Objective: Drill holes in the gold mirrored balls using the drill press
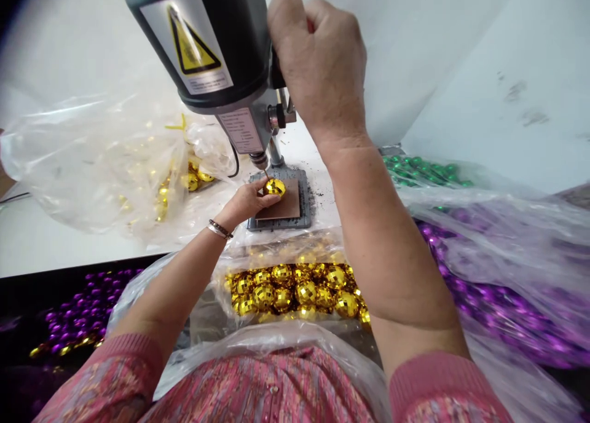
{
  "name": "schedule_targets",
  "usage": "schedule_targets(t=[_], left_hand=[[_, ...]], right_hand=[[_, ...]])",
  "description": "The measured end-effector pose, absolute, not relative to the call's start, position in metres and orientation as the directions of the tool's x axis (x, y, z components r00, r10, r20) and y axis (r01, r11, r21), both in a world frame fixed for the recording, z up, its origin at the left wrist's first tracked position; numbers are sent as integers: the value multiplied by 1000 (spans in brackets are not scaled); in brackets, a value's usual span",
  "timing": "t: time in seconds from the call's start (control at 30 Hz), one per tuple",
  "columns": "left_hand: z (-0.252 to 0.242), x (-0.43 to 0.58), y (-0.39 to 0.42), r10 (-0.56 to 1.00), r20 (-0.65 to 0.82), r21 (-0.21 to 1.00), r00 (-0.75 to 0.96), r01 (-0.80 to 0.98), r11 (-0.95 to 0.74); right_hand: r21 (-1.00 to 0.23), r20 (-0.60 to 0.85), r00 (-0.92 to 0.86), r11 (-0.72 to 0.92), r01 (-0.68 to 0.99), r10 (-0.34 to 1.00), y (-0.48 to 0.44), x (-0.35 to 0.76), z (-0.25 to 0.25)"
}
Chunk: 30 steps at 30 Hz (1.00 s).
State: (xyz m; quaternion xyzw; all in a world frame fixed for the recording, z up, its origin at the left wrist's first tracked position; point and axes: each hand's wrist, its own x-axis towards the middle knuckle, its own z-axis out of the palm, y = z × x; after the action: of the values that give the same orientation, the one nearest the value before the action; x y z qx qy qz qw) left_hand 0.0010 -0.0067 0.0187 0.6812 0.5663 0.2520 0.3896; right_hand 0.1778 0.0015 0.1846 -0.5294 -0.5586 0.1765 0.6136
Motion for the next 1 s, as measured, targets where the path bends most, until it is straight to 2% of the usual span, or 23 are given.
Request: schedule_targets(t=[0.1, 0.33, 0.6, 1.0], left_hand=[[16, 3, -7, 974, -96, 841, 204, 539, -30], [18, 6, -9, 986, -128, 820, 108, 571, 44], [20, 6, -11, 984, -111, 833, 140, 553, 15], [14, 4, -11, 982, -105, 807, 160, 591, -10]], right_hand=[[-832, 496, 276, 359, 424, 824, -12, 180, 178], [-765, 575, 237, 413, 494, 783, -40, 185, 137], [-687, 672, 275, 440, 578, 687, -43, 181, 102], [-581, 802, 290, 571, 581, 522, -32, 182, 64]])
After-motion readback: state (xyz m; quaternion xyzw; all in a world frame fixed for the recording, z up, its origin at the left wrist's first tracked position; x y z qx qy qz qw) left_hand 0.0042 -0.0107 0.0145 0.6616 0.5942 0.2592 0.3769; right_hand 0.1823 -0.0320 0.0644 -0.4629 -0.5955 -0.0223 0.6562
